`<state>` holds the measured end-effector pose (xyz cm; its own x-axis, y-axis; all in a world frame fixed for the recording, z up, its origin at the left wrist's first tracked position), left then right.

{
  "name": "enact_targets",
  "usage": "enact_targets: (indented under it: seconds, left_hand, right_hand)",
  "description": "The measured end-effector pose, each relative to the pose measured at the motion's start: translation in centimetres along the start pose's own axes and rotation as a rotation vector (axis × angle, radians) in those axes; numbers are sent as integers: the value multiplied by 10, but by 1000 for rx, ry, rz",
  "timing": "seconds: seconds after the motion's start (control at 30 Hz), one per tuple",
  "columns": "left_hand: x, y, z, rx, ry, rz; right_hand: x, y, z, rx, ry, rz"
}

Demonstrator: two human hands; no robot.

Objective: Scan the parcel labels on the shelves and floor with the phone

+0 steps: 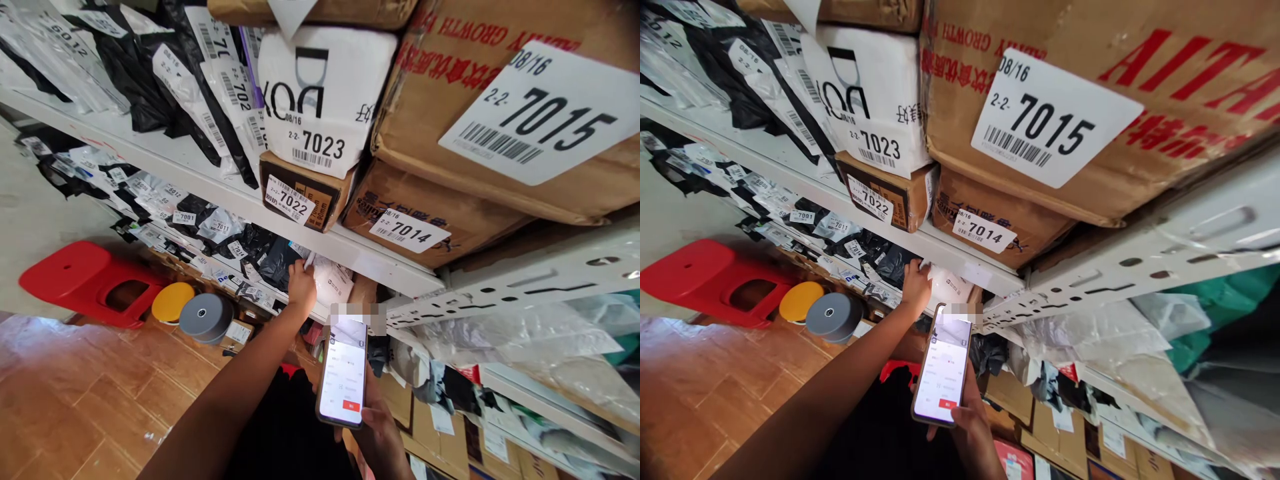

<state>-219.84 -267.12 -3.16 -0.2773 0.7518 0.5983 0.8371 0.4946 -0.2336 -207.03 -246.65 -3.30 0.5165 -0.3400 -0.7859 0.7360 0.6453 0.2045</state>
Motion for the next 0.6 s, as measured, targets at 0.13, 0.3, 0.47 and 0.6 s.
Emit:
enact_targets:
  seconds: [0.13, 0.3, 0.47, 0.6]
  left_hand:
    - [1, 6, -5, 35, -47, -19]
    - [-2, 18, -2, -130, -169, -66]
    - [-12, -11, 14, -288, -157, -215]
    - [-23, -48, 31, -426, -150, -301]
  right_hand:
    - [-2, 0, 1, -6, 37, 23]
    - [-7, 0, 2, 7, 36, 5]
    - [1, -2, -1, 24, 24, 24]
    - [7, -6, 3, 43, 25, 15]
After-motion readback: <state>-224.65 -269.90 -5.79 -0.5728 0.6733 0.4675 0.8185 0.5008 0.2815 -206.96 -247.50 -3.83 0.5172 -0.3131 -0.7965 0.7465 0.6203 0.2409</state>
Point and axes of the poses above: each hand's wrist, its own y-axis away from the middle knuckle, its own z-axis out of the palm, x = y × z, the point moved 6 cm from there along -y, towards the middle knuckle, and after that the axes turned 11 degrees about y, right-handed, at the moved point
